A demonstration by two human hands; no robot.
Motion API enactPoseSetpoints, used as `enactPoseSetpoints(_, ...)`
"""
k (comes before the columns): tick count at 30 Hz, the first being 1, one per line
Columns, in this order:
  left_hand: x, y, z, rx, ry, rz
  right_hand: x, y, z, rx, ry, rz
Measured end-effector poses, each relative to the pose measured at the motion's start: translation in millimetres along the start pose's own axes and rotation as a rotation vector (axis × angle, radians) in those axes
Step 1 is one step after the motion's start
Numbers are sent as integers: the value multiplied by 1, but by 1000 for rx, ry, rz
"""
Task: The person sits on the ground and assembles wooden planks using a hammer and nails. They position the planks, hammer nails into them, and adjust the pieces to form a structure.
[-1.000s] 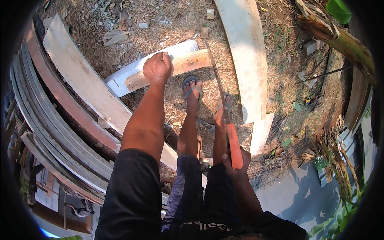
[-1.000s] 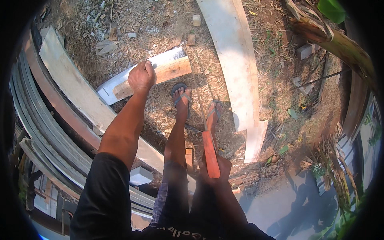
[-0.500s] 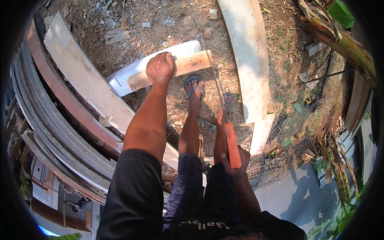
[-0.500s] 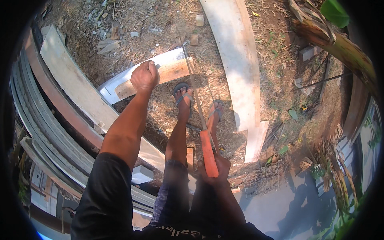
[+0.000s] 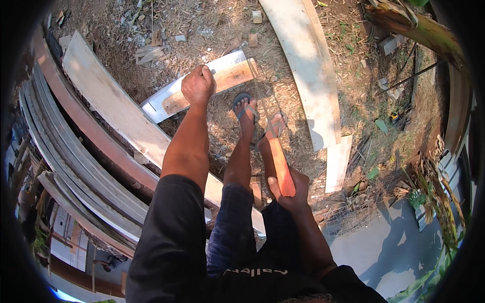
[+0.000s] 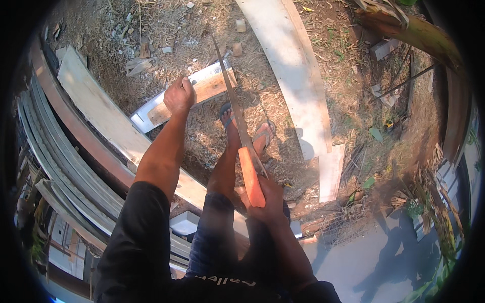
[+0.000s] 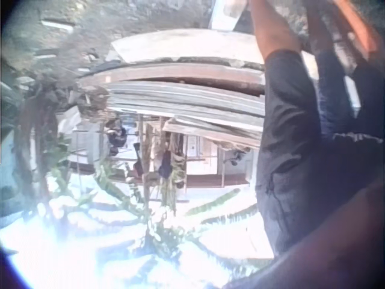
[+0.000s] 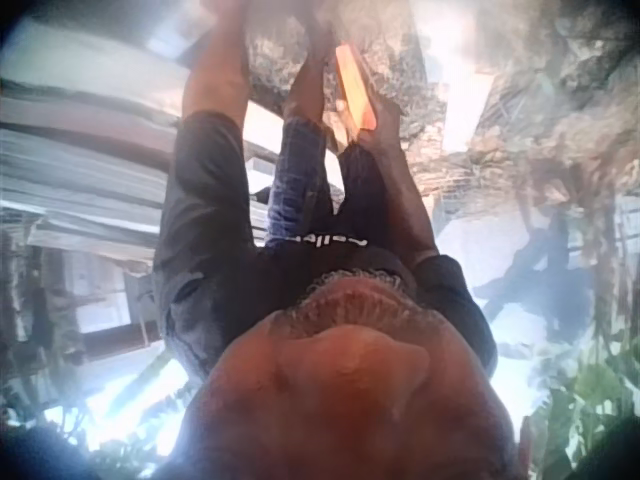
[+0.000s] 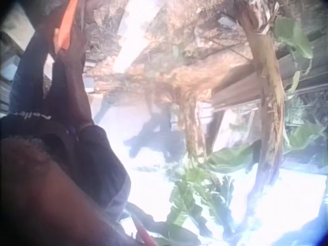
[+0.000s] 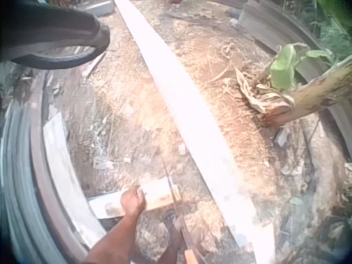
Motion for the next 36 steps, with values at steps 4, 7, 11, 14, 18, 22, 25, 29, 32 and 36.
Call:
enactPoseSetpoints(4, -3, 6, 10, -155, 90, -300, 4, 0, 4, -9, 68, 31)
enactPoseSetpoints(7, -25, 41, 11, -80, -176, -582, 3, 2, 14, -83, 33, 154)
enactPoseSetpoints(11, -13, 36, -12, 197, -246, -512, -6, 3, 24, -67, 12, 210)
enactPoseSetpoints(14, -29, 38, -16, 193, -231, -476, -9, 4, 33, -63, -35, 206)
enactPoseSetpoints(18, -28, 42, -20, 165, -399, -358, -19, 5, 39, -34, -30, 200)
enactPoseSetpoints(22, -18, 67, -6, 129, -328, -210, -22, 5, 38, 14, 15, 242)
enactPoseSetpoints(25, 16, 110, 18, 76, -26, -106, -30, 8, 36, 27, 35, 220)
enactPoseSetpoints(29, 72, 202, 45, 49, 183, -57, -20, 14, 38, -27, 130, 295)
enactPoseSetpoints(32, 105, 269, 54, -4, 343, -19, -25, 14, 36, -1, 110, 254)
enactPoseSetpoints(36, 111, 286, 79, 96, 396, 60, -18, 8, 37, -3, 135, 206)
Point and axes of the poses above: each hand's wrist, its own y-axis away from the middle knuckle, its own z-axis out of the back of the hand, x = y × z, the point moved 8 cm from there along -y, towards the middle knuckle, and after that the axes turned 10 degrees about x, right-handed, at the moved point
